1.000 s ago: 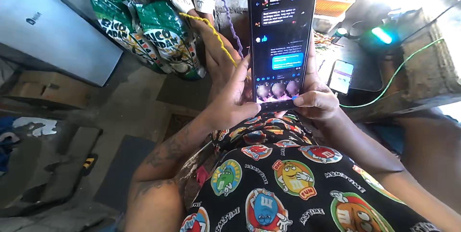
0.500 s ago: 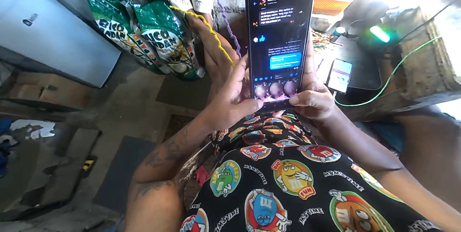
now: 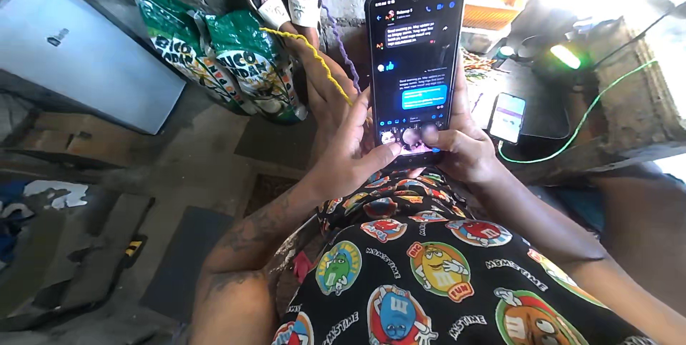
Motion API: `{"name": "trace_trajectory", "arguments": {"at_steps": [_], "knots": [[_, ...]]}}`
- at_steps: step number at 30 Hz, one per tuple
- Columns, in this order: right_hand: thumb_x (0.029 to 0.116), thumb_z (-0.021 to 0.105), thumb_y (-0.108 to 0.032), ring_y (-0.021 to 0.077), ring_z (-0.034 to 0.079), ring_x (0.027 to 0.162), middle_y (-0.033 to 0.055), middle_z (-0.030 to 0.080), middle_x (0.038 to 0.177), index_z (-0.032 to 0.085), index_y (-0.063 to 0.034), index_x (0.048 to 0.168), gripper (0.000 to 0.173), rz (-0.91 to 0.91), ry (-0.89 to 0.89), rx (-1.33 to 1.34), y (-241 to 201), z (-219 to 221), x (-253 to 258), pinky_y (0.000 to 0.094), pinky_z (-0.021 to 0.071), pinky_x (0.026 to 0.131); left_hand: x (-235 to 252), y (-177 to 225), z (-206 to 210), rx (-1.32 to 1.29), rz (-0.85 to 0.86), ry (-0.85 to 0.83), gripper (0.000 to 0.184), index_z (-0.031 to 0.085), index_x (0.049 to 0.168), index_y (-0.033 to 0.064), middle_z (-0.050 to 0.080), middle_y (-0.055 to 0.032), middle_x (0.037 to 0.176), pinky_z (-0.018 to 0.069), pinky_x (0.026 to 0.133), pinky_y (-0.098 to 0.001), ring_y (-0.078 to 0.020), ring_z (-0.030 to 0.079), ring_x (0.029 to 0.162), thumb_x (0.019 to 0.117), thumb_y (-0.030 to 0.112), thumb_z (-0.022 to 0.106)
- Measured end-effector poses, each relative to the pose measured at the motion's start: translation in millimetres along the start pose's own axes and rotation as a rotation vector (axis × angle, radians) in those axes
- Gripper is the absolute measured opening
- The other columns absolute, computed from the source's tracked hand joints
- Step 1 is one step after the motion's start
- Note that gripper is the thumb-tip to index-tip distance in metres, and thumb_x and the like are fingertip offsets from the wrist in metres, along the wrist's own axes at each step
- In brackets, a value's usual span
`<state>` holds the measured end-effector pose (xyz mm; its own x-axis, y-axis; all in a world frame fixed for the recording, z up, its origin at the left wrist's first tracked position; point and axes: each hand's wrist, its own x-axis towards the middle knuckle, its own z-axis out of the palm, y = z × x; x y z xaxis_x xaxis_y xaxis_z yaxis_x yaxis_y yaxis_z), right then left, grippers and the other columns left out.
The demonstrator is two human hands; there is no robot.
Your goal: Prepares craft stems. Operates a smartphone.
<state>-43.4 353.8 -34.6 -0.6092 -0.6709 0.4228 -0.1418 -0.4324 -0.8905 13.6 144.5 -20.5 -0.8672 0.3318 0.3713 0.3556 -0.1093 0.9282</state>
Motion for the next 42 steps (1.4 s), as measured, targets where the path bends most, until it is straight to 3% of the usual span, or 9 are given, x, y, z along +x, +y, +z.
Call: {"name": "trace_trajectory", "arguments": {"at_steps": [4, 7, 14, 20, 23, 26, 30, 37, 42], "knots": [[0.0895, 0.051, -0.001, 0.015, 0.069, 0.105, 0.0009, 0.052, 0.139, -0.014, -0.0359, 0.159, 0.102, -0.018, -0.024, 0.022, 0, -1, 0, 0.0316, 0.0643, 0.056, 0, -1, -1, -0.011, 0.001, 0.007, 0.067, 0.016, 0.155, -0.0028, 0.053, -0.0107, 0.132, 0.0554, 0.094, -0.0258, -0.0087, 0.062, 0.113, 0.0973, 0.002, 0.049], [0.0907, 0.054, -0.002, 0.0141, 0.067, 0.11, -0.0011, 0.05, 0.142, -0.018, -0.0343, 0.158, 0.104, -0.01, -0.041, 0.046, -1, 0, 0, 0.0305, 0.0653, 0.068, -2, -1, -2, 0.054, -0.002, 0.04, 0.077, 0.014, 0.158, -0.0028, 0.051, -0.0123, 0.139, 0.0544, 0.096, -0.0252, -0.0091, 0.059, 0.118, 0.0957, 0.009, 0.057], [0.0876, 0.06, -0.002, 0.0157, 0.071, 0.101, 0.0034, 0.053, 0.138, -0.018, -0.0363, 0.159, 0.111, 0.003, -0.026, 0.046, -1, 0, 0, 0.031, 0.0643, 0.057, 1, 0, -3, 0.036, 0.018, 0.005, 0.07, 0.016, 0.156, -0.0028, 0.054, -0.0115, 0.131, 0.0565, 0.092, -0.0253, -0.0091, 0.062, 0.111, 0.0979, 0.007, 0.054], [0.0857, 0.052, 0.007, 0.0169, 0.072, 0.099, 0.0043, 0.054, 0.138, -0.014, -0.0387, 0.16, 0.11, 0.034, 0.024, 0.024, -1, 1, 0, 0.0322, 0.0637, 0.055, -1, 0, -7, 0.043, -0.003, 0.005, 0.076, 0.013, 0.159, -0.0012, 0.055, -0.0122, 0.135, 0.0566, 0.092, -0.0257, -0.0097, 0.062, 0.113, 0.0975, 0.011, 0.056], [0.0879, 0.066, 0.0, 0.0152, 0.069, 0.106, 0.0015, 0.05, 0.143, -0.02, -0.0334, 0.159, 0.116, -0.005, -0.031, 0.001, 0, 0, 0, 0.0295, 0.0653, 0.066, 1, -1, -5, -0.005, 0.022, -0.005, 0.065, 0.018, 0.155, -0.0022, 0.054, -0.0106, 0.131, 0.0554, 0.094, -0.0259, -0.0092, 0.062, 0.113, 0.0987, 0.004, 0.05], [0.0829, 0.074, 0.001, 0.0155, 0.07, 0.104, 0.003, 0.051, 0.141, -0.017, -0.0309, 0.16, 0.123, -0.024, -0.033, -0.026, -1, 1, 2, 0.0291, 0.065, 0.06, 1, 2, -4, -0.008, 0.01, -0.007, 0.067, 0.019, 0.156, -0.0004, 0.054, -0.0102, 0.132, 0.0559, 0.093, -0.0257, -0.01, 0.062, 0.113, 0.0965, 0.002, 0.051], [0.0802, 0.07, 0.003, 0.0103, 0.069, 0.102, -0.0006, 0.052, 0.138, -0.018, -0.0324, 0.159, 0.123, -0.002, -0.021, -0.093, -3, 2, 2, 0.0268, 0.0645, 0.065, -1, 2, -4, 0.008, -0.006, 0.019, 0.077, 0.016, 0.158, 0.0026, 0.054, -0.0096, 0.134, 0.0567, 0.089, -0.0251, -0.0102, 0.063, 0.11, 0.0916, 0.004, 0.054], [0.0909, 0.057, 0.001, 0.0155, 0.071, 0.099, 0.0036, 0.054, 0.138, -0.015, -0.0349, 0.16, 0.106, 0.002, -0.016, -0.014, -4, 3, 7, 0.0309, 0.0646, 0.06, 0, 5, -5, 0.004, 0.018, 0.019, 0.071, 0.017, 0.157, 0.0032, 0.055, -0.0088, 0.132, 0.0567, 0.091, -0.0258, -0.0103, 0.063, 0.11, 0.0954, 0.001, 0.051], [0.0944, 0.047, -0.012, 0.0177, 0.069, 0.102, 0.0055, 0.053, 0.136, -0.01, -0.0356, 0.161, 0.091, -0.03, 0.001, 0.077, -2, 2, 7, 0.0346, 0.0631, 0.057, 0, 6, -3, -0.005, 0.047, 0.001, 0.073, 0.016, 0.158, 0.0038, 0.054, -0.0086, 0.135, 0.057, 0.093, -0.027, -0.0114, 0.062, 0.114, 0.0955, 0.005, 0.054]]}}
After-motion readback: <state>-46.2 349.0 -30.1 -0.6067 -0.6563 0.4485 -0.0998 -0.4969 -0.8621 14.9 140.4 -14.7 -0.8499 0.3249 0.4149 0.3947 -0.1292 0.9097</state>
